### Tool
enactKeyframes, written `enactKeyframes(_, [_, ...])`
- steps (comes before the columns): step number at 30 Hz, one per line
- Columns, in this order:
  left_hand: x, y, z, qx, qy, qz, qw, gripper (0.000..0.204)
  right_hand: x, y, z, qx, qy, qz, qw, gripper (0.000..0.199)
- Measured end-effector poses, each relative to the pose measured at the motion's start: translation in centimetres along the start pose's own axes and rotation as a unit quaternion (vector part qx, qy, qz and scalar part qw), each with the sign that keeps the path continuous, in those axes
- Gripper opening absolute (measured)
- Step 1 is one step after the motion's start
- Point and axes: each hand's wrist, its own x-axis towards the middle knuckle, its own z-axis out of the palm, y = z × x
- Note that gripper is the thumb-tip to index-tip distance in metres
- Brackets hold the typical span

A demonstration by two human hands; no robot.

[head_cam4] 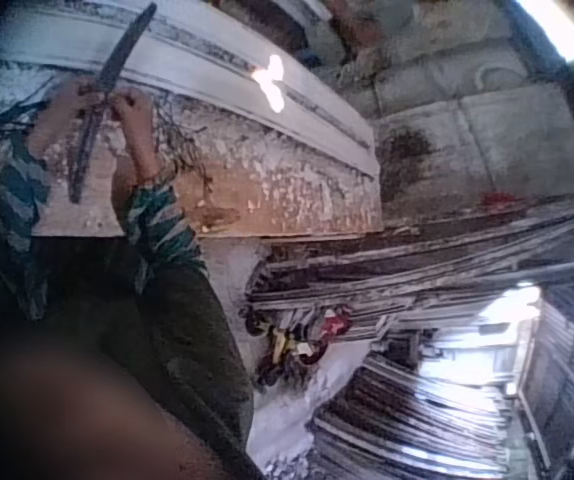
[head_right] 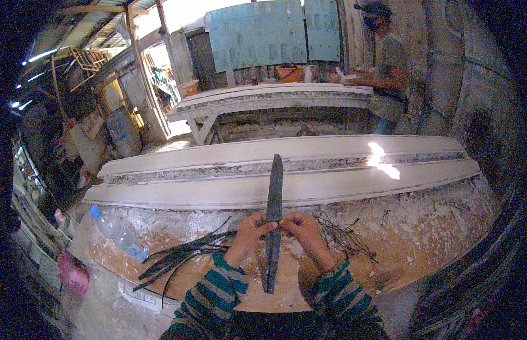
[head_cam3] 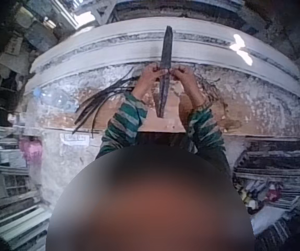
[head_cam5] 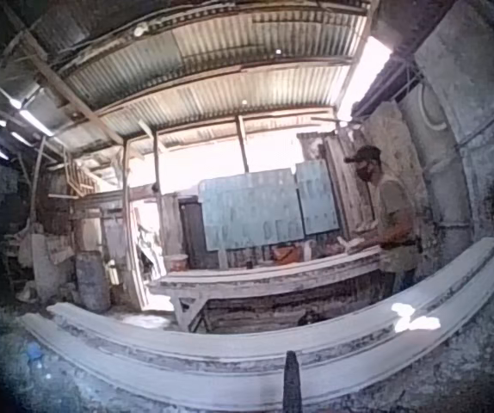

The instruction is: The person repeatedly picks up long, thin, dark strips from a pile on a workbench and separates them by hand into smaller pieces. The separated pieces are placed back on the workbench. A second person is visible in the background working on a large white object.

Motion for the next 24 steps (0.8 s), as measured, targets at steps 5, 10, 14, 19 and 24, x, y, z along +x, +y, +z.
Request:
enactKeyframes(5, [0.3, -0.2, -0.2, 0.016, -0.012, 0.028, 0.999, 0.014, -0.1, -0.1, 0.1, -0.025, 0.009, 0.001, 1.000, 0.008])
enactKeyframes(10, [0.3, -0.2, -0.4, 0.089, 0.000, 0.028, 0.996, 0.015, -0.1, 0.0, -0.1, -0.040, -0.006, 0.002, 0.999, 0.009])
enactKeyframes(14, [0.2, -0.2, -0.3, 0.119, 0.002, 0.061, 0.991, 0.016, 0.0, 0.2, -0.3, -0.106, -0.003, -0.011, 0.994, 0.008])
enactKeyframes(19, [0.4, -0.4, -0.4, 0.134, 0.006, 0.041, 0.990, 0.023, 0.0, 0.7, -0.2, -0.143, -0.004, -0.044, 0.989, 0.006])
enactKeyframes(24, [0.5, -0.5, -0.4, 0.164, -0.009, 0.036, 0.986, 0.024, 0.2, 1.1, -0.1, -0.193, 0.015, -0.088, 0.977, 0.007])
